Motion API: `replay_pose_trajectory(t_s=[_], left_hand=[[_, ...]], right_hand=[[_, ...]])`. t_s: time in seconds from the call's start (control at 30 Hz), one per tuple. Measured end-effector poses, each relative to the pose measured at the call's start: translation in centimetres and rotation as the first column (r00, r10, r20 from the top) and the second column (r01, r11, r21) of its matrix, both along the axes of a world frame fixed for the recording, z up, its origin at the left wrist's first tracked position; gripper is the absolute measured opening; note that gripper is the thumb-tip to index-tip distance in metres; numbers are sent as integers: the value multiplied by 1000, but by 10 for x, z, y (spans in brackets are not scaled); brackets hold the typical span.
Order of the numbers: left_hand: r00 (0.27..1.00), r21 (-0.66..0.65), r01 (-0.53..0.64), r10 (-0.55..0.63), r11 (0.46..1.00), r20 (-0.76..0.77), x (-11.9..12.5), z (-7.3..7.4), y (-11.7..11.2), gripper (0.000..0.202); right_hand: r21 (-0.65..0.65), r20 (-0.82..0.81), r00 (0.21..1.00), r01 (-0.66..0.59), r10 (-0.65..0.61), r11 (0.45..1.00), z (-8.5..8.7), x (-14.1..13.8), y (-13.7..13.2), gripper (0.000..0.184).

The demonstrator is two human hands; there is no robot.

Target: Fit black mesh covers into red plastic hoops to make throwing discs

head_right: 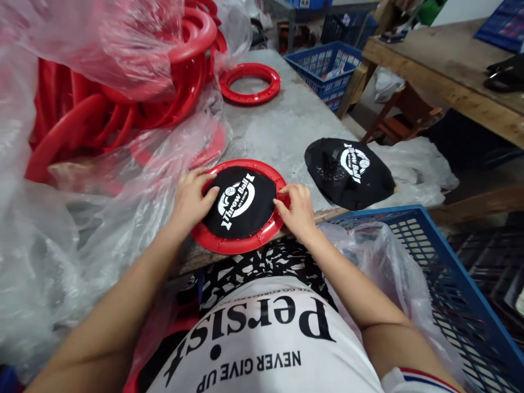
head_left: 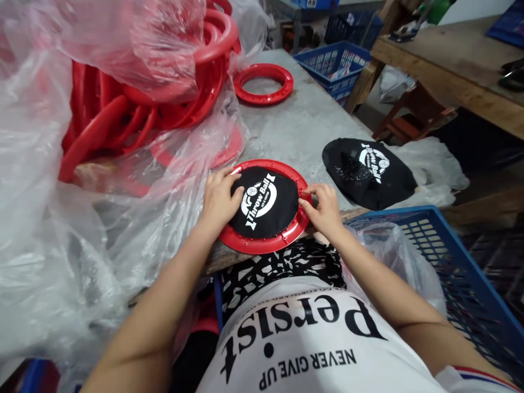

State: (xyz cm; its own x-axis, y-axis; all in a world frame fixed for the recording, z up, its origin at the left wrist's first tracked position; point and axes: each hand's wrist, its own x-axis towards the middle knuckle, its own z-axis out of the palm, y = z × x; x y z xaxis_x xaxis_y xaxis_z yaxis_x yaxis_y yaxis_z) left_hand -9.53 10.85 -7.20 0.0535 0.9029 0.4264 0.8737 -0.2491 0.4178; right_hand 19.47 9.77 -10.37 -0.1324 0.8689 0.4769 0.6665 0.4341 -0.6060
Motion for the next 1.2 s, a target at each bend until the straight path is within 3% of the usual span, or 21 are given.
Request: replay_pose_trajectory(t_s=[0.13, 0.3, 0.4, 0.53, 0.77, 1.03, 1.2], left_hand=[[987, -222, 49, -81, 974, -140, 16, 3, 51, 40], [958, -397, 62, -167, 916, -234, 43, 2, 82, 37], [944, -434, 69, -200, 898, -264, 48, -1, 77, 36], [935, -466, 96, -240, 880, -260, 48, -2, 54, 39], [950, -518, 149, -268, 842, -163, 55, -4, 23, 22], [986, -497, 132, -165, 858, -22, 53, -4, 20, 19], [991, -467, 136, -116, 874, 72, 49, -11, 25, 15]], right_hand=[[-71, 203, 976, 96, -79, 993, -14, 3, -1, 49], [-103, 242, 968, -36, 60, 994, -25, 18, 4, 45], [-104, 184, 966, -165, 182, 981, -27, 37, 14, 46], [-149, 120, 938, -306, 325, 940, -21, 58, 31, 50], [-272, 73, 857, -475, 510, 837, -6, 48, 50, 48], [-329, 14, 852, -491, 524, 807, -5, 46, 52, 45], [-367, 34, 888, -415, 458, 832, 1, 37, 53, 45]])
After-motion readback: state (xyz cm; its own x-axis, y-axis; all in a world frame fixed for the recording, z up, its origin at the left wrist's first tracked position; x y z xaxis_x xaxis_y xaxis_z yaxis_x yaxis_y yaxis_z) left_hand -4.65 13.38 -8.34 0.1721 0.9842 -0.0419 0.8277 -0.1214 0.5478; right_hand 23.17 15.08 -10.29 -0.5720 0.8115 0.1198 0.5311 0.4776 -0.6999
